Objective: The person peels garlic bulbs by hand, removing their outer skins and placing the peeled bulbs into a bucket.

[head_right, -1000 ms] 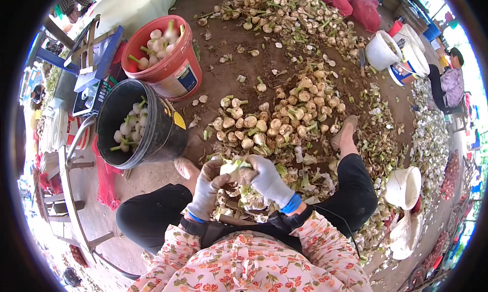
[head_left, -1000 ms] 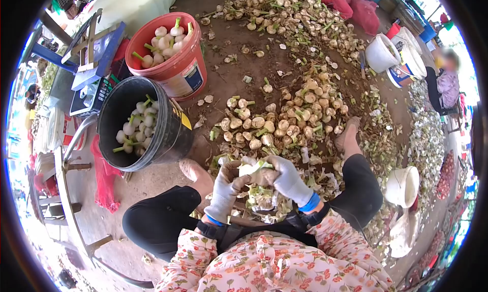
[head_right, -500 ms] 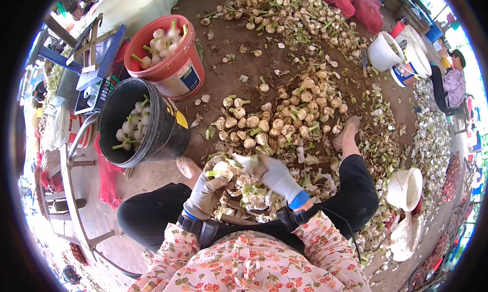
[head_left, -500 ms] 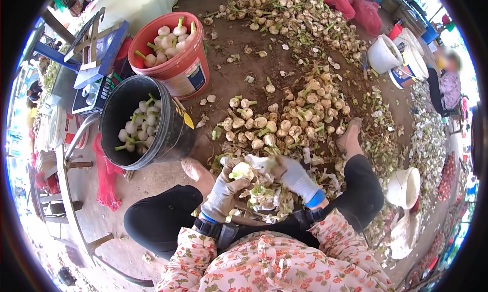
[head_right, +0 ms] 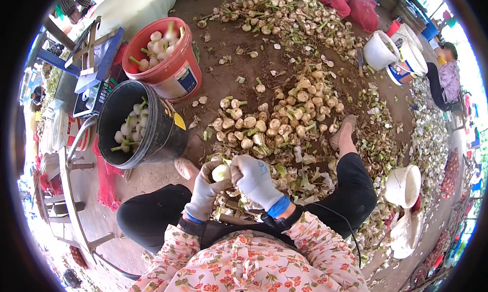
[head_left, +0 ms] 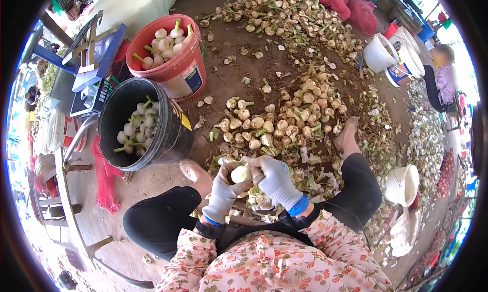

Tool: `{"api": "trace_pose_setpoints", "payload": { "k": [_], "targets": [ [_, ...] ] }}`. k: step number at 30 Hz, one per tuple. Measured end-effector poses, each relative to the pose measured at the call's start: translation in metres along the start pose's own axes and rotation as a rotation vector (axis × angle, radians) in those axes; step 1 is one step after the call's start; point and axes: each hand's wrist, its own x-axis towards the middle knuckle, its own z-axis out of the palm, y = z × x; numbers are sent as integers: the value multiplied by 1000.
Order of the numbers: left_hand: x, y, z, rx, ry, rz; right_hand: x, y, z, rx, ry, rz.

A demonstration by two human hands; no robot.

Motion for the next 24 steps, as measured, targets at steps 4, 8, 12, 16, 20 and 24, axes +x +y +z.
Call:
{"api": "trace_pose_setpoints", "payload": {
  "k": [4, 8, 12, 16, 20, 24],
  "targets": [
    [-1, 5, -11, -161, -139, -29, 5, -13, -15, 646, -93, 462],
    [5, 4, -13, 183, -51, 268, 0, -6, -22, 756, -180, 533],
    [7, -4, -20, 262, -11, 353, -2, -5, -21, 603, -178, 552],
    [0, 2, -9, 184, -10, 278, -8, -6, -5, 193, -124, 129],
    [-4, 9, -17, -421, -169, -40, -6, -7, -10, 695, -157, 445],
    [4, -7, -27, -904, -334, -111, -18, -23, -7, 782, -434, 404]
  ]
}}
